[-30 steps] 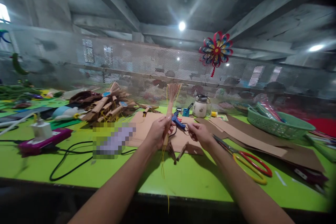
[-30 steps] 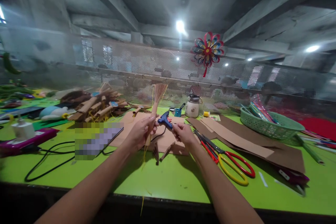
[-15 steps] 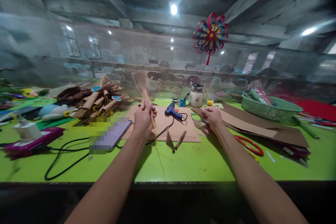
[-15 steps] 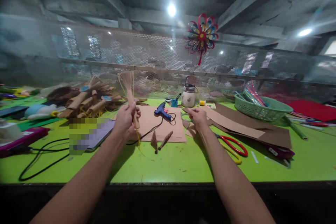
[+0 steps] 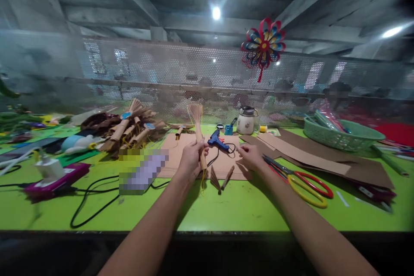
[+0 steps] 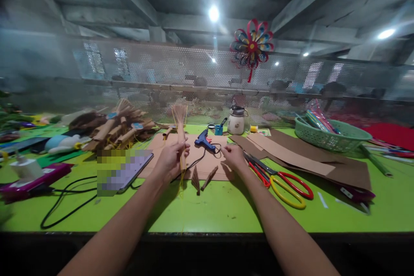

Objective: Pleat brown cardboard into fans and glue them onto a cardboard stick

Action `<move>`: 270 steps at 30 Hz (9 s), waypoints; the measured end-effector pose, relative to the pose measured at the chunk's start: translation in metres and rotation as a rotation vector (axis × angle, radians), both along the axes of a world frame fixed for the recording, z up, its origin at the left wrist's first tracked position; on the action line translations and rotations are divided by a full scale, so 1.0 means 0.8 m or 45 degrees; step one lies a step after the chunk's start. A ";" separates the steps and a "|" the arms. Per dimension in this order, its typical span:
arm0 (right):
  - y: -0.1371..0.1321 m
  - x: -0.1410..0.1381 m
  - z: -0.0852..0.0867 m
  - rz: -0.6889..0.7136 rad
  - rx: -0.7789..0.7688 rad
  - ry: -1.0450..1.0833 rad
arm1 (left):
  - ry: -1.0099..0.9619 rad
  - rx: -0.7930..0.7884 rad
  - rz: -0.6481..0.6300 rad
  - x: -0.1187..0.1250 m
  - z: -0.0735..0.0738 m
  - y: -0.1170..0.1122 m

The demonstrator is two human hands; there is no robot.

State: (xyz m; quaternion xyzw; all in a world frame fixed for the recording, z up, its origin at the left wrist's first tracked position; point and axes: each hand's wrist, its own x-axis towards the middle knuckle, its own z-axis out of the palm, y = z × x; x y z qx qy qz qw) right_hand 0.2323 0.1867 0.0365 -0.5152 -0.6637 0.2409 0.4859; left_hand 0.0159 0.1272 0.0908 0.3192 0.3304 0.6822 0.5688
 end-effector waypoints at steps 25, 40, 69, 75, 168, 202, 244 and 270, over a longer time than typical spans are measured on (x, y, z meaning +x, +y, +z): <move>0.001 0.005 0.003 -0.076 0.035 0.020 | 0.013 -0.170 -0.218 -0.044 -0.005 0.018; -0.014 -0.011 0.020 -0.047 -0.069 -0.028 | 0.001 -0.210 -0.173 -0.050 -0.013 0.021; -0.059 -0.056 0.060 0.502 -0.244 0.521 | 0.144 0.271 -0.179 -0.031 -0.006 -0.006; -0.064 -0.071 0.055 0.511 -0.171 0.754 | 0.337 0.319 -0.078 -0.025 -0.011 -0.008; -0.073 -0.079 0.058 0.324 0.382 0.460 | 0.678 0.250 -0.317 0.004 -0.026 -0.017; -0.046 -0.056 0.049 0.149 0.207 0.198 | -0.082 0.203 -0.895 -0.028 -0.009 -0.026; 0.064 -0.103 0.033 -0.125 0.078 -0.877 | -0.212 0.196 -0.748 -0.043 0.008 -0.020; -0.100 -0.017 0.092 0.674 0.112 0.287 | 0.144 0.353 -0.356 -0.029 0.000 -0.017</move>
